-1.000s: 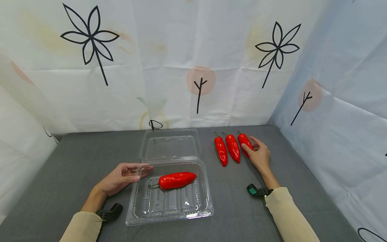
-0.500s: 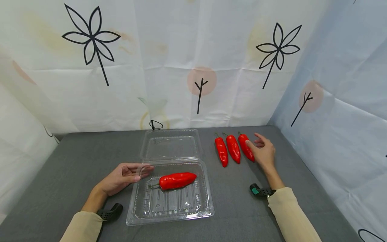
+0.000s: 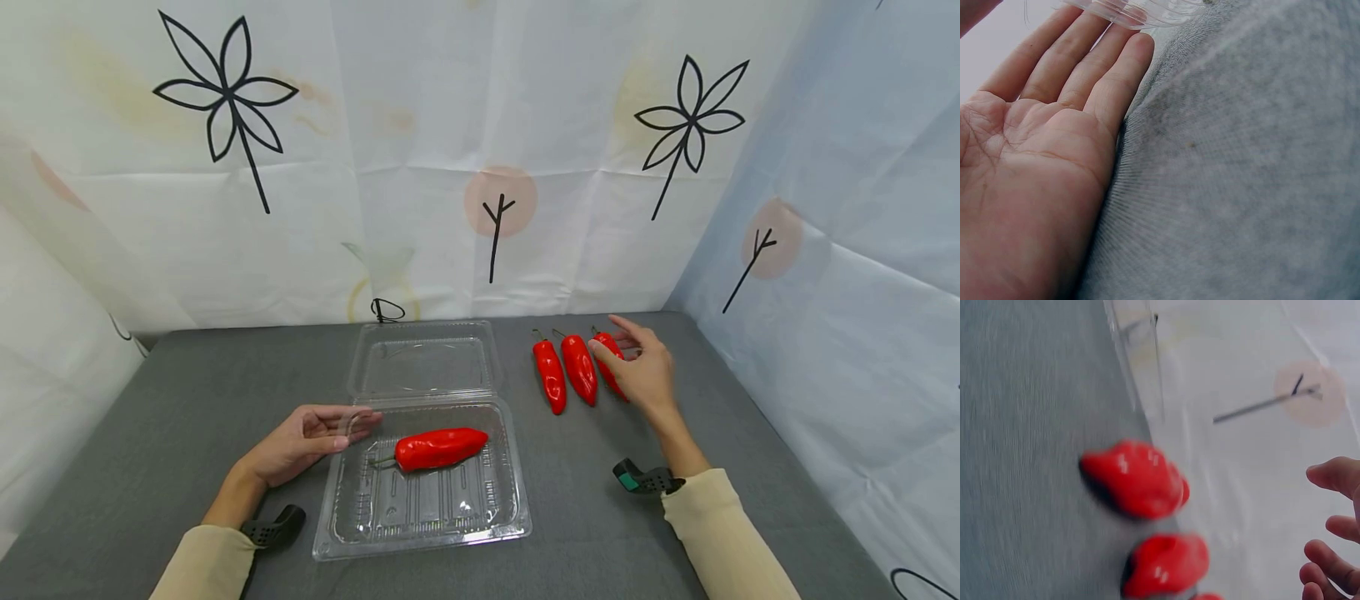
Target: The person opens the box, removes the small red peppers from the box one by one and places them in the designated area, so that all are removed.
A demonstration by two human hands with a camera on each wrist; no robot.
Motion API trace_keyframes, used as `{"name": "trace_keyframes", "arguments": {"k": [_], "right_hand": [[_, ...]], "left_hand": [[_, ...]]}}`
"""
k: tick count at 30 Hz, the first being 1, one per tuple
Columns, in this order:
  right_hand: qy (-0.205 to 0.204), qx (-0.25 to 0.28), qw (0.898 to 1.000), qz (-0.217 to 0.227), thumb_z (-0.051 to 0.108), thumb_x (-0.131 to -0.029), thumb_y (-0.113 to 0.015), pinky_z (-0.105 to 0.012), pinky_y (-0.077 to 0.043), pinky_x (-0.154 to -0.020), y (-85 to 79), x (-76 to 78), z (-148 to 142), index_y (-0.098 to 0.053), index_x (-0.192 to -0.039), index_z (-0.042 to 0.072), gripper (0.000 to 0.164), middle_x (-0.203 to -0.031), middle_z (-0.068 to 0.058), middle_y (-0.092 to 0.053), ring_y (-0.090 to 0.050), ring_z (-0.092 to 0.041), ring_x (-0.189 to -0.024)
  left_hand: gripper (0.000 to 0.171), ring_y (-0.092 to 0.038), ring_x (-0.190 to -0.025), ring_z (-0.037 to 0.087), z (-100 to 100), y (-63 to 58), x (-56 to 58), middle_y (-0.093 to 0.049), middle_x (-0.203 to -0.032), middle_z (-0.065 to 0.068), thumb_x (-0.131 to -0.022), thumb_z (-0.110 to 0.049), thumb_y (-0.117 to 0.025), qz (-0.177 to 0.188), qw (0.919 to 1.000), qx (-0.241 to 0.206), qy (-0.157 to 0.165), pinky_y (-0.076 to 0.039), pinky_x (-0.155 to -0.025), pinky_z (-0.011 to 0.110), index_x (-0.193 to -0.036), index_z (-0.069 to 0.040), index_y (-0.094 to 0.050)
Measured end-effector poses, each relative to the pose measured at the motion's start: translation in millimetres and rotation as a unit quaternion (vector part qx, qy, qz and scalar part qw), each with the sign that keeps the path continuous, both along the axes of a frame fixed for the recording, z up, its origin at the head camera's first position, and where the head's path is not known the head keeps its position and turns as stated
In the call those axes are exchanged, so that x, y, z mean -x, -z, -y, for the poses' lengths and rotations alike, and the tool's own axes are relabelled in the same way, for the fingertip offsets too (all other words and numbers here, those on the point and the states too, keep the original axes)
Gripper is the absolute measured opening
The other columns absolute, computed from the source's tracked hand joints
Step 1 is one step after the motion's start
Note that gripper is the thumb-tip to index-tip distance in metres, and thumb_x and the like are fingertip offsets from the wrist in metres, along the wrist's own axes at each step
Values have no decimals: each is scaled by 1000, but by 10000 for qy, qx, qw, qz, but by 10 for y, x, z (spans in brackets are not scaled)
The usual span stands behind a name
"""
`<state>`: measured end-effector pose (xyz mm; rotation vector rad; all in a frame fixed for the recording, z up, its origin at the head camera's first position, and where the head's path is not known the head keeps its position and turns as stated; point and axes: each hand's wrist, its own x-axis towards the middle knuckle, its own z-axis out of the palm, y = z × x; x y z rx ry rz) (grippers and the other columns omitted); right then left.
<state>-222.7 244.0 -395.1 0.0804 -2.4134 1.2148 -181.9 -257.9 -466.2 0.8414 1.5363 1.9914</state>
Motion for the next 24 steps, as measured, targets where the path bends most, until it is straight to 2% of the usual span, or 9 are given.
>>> {"name": "trace_keyframes", "arguments": {"k": [3,6,11,17,19,24], "right_hand": [[-316,-79,9994,-89,23,-90,-78,-44,-47,-82,-46,-53,139,-63,-138,9,52,-114,-19,-63,-58,-39,-99],[-746,-91,9970,-182,20,-88,-80,-49,-49,-81,-65,-117,303,-64,-137,10,53,-113,-17,-63,-58,-38,-101],[-1578,-45,9870,-291,17,-84,-83,-55,-52,-82,-64,-233,600,-65,-136,10,55,-112,-12,-65,-60,-37,-105],[-2468,-244,9683,-307,16,-82,-85,-49,-53,-83,-50,-368,909,-66,-135,12,56,-111,-3,-65,-61,-24,-104],[-2748,-275,9608,-229,17,-83,-85,-46,-53,-83,-48,-407,1004,-66,-135,13,55,-111,-2,-65,-61,-24,-103],[-3513,-325,9357,-66,16,-84,-84,-48,-54,-88,-24,-477,1207,-64,-136,10,57,-115,-10,-66,-61,-31,-105]], "left_hand": [[48,-47,-140,29,0,1,2,-48,-148,27,-98,17,-46,0,10000,-6,9,-40,-112,36,-145,19,-37],[47,-47,-140,29,1,2,5,-48,-148,27,-98,17,-45,10,10000,-29,32,-40,-112,35,-145,20,-37],[47,-47,-140,28,5,0,6,-48,-148,26,-99,17,-44,-36,10000,-54,59,-40,-112,35,-145,19,-37],[47,-47,-139,29,-3,-15,2,-49,-148,25,-99,16,-45,18,10000,-40,31,-40,-112,36,-145,19,-38],[47,-48,-139,29,-3,-18,4,-50,-148,24,-99,16,-46,58,10000,-32,10,-41,-112,36,-145,18,-39],[47,-49,-139,27,3,-16,11,-50,-148,23,-99,16,-46,33,10000,35,-25,-41,-111,35,-145,18,-39]]}}
